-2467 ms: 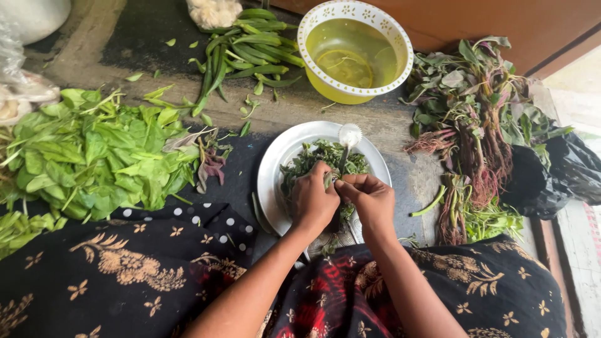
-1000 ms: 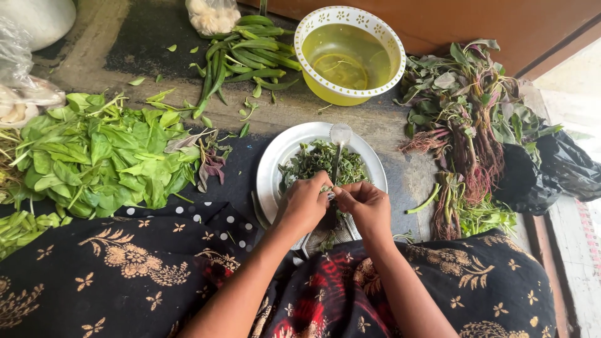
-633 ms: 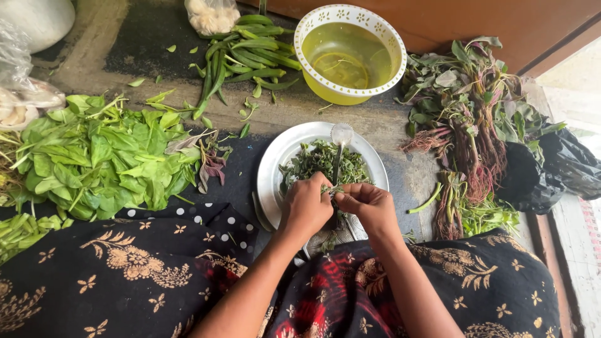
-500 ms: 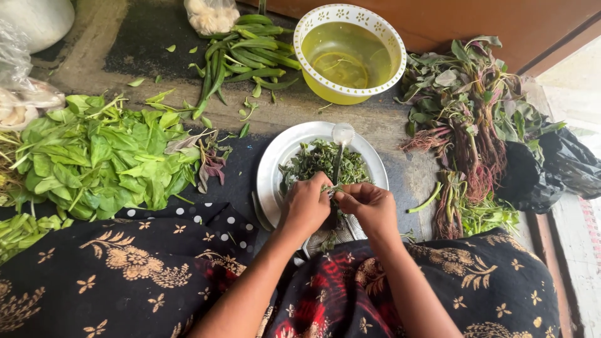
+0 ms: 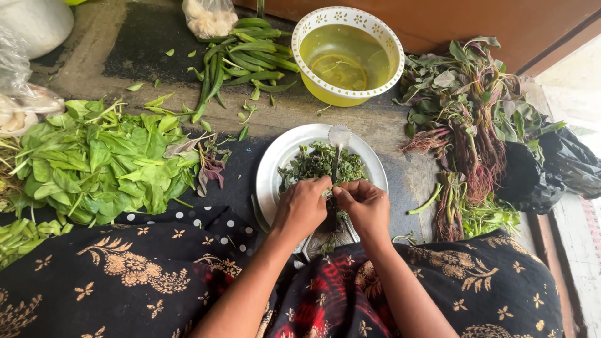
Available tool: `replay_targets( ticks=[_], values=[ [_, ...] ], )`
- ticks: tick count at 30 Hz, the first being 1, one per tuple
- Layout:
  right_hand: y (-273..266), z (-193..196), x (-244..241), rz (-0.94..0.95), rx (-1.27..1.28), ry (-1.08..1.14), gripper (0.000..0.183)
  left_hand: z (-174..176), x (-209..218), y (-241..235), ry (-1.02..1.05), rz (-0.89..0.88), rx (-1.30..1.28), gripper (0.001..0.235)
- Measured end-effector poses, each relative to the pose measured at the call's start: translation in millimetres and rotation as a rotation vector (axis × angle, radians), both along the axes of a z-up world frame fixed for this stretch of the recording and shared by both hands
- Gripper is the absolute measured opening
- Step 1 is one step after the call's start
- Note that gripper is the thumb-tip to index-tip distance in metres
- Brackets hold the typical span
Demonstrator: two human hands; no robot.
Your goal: The person chops leafy green vegetables using a cutting tool over a plate and then pours the chopped greens from the plate into a bowl of water.
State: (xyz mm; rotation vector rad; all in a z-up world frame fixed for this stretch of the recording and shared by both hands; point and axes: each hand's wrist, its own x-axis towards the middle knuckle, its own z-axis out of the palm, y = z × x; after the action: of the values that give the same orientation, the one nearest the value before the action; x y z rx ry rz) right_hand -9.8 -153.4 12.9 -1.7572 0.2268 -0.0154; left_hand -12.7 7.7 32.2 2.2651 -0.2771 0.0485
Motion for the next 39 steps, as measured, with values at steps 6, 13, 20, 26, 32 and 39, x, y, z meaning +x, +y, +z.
replay_targets(
  ticks=[6,13,20,26,32,39],
  values=[
    [7.2,4.4,2.6,-0.008,-0.009,-0.049,0.012,-1.0,7.2,-3.5,-0.012,0.031,-0.029,0.015],
    [9.8,7.2,4.5,-0.040,-0.053,-0.048,0.012,-2.0,8.5,-9.6,-0.021,0.089,-0.045,0.013],
    [11.3,3.4,6.4,-0.027,-0.133,-0.126,0.015,-16.1,14.5,-17.7,-0.092,0.188,-0.045,0.012],
    [11.5,12.3,3.6,-0.024,-0.123,-0.146,0.019,-25.6,26.5,-8.4,0.058,0.282,-0.027,0.008],
    [11.8,40.7,-10.9,0.005,-0.227,-0.289,0.029,-21.5,17.7,-5.3,0.339,0.164,-0.275,0.022],
    [6.3,62.8,-28.8,0.312,-0.036,-0.116,0.055,-24.1,25.1,2.2,0.711,-0.009,-0.719,0.020]
  ],
)
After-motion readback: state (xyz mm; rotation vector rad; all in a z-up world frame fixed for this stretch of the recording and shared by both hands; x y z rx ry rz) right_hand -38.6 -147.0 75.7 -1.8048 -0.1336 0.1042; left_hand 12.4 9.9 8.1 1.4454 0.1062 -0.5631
